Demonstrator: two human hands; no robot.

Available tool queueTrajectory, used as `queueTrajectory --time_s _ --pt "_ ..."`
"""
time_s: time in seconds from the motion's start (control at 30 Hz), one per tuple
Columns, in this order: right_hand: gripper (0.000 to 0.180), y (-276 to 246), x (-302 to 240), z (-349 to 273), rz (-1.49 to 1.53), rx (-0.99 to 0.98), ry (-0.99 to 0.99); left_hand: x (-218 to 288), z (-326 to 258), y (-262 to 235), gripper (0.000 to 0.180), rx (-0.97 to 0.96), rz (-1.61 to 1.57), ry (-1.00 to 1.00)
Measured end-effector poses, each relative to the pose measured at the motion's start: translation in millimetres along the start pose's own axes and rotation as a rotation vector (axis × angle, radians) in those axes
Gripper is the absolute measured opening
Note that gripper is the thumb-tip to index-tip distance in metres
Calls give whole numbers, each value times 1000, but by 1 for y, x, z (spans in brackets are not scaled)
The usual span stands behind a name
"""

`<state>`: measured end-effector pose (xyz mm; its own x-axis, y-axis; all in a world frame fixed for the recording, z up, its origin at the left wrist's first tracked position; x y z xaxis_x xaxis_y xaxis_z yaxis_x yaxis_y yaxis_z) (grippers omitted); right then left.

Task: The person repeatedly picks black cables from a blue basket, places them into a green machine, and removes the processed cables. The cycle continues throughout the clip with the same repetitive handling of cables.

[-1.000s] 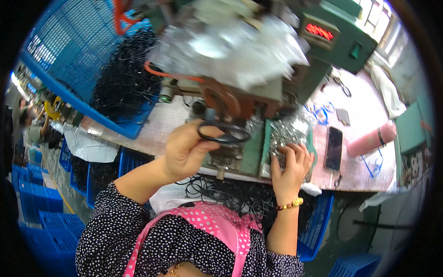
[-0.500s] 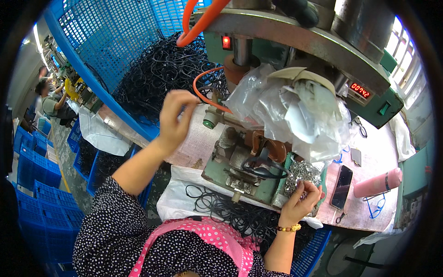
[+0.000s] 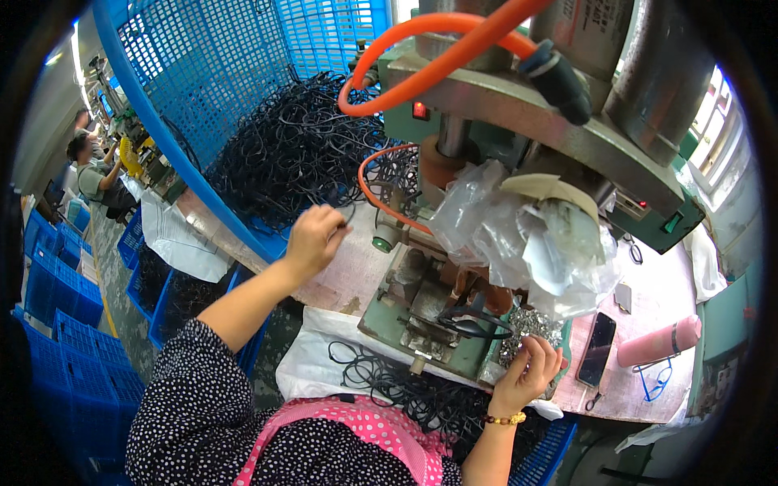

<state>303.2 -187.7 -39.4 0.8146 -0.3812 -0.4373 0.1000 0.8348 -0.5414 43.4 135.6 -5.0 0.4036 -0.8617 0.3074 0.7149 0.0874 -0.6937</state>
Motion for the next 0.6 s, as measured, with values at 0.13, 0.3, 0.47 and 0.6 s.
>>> queueTrajectory --time_s 0.13,0.3,0.47,0.6 --pt "13 1 3 -1 -25 -41 1 9 -37 2 15 -35 -727 -417" --pt "12 2 2 -2 -50 -33 -19 -17 -62 18 22 -70 -1101 -932" --pt "12 -1 5 2 47 -49 59 -14 -68 15 26 93 -498 -476" --pt "15 -12 -1 10 255 -1 164 4 -85 26 23 -133 -415 -625"
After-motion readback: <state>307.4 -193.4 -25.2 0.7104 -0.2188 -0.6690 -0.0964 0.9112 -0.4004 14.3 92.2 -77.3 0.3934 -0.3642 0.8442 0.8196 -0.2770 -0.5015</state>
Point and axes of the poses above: each hand's wrist, its own z-axis towards the middle knuckle, its own y-axis out of the palm, x = y × z, the point moved 7 cm from there along z, towards the middle knuckle, and after that the axes turned 10 degrees about -z, right-handed, at the moved point
